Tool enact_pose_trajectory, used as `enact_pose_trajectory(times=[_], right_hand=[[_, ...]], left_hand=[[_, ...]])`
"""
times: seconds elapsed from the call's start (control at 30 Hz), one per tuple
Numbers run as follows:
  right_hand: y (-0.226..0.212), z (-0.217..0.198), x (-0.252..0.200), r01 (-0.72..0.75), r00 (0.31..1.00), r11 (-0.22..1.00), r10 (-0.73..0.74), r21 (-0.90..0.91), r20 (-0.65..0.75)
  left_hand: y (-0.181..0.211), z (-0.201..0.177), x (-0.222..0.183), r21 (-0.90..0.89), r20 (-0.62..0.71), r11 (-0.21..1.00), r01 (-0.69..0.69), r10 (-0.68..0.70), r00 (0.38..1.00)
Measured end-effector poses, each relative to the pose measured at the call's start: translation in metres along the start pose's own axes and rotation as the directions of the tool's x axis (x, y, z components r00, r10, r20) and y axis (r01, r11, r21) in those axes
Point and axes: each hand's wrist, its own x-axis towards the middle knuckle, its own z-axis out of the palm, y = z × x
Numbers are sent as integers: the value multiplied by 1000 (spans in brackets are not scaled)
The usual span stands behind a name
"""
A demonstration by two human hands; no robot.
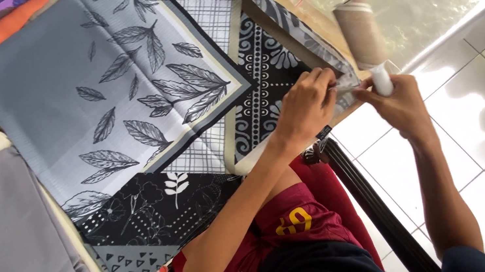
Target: Using a lint roller to remove lint and dust from a patterned piece of fabric on a table.
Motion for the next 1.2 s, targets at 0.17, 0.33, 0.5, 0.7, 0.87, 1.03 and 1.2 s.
enact_pose_trajectory(times=[0.17, 0.33, 0.5, 0.7, 0.87, 1.03, 1.2], right_hand=[[4, -3, 12, -15, 1000, 1000, 15, 8, -16], [-1, -3, 17, 6, 999, 999, -8, -46, -32], [-23, -10, 12, -104, 994, 994, 105, -33, 17], [-46, -2, 5, -66, 998, 997, 66, -28, -16], [-6, -8, 27, 164, 986, 945, -148, -283, 75], [3, -8, 31, 285, 959, 876, -266, -390, 103], [-6, -3, 22, 275, 961, 881, -257, -385, 98]], left_hand=[[-14, 32, -1, 150, 2, 988, -23, 23, 1000], [4, 21, -8, 340, 4, 940, -35, 36, 999], [30, -25, -42, 310, 112, 946, -94, 62, 992], [54, -155, -155, 191, -5, 974, 119, -120, 993], [42, -229, -261, 209, -391, 634, 745, -644, 658], [29, -229, -332, 302, -624, 415, 859, -595, 507], [29, -222, -342, 145, -603, 427, 893, -678, 422]])
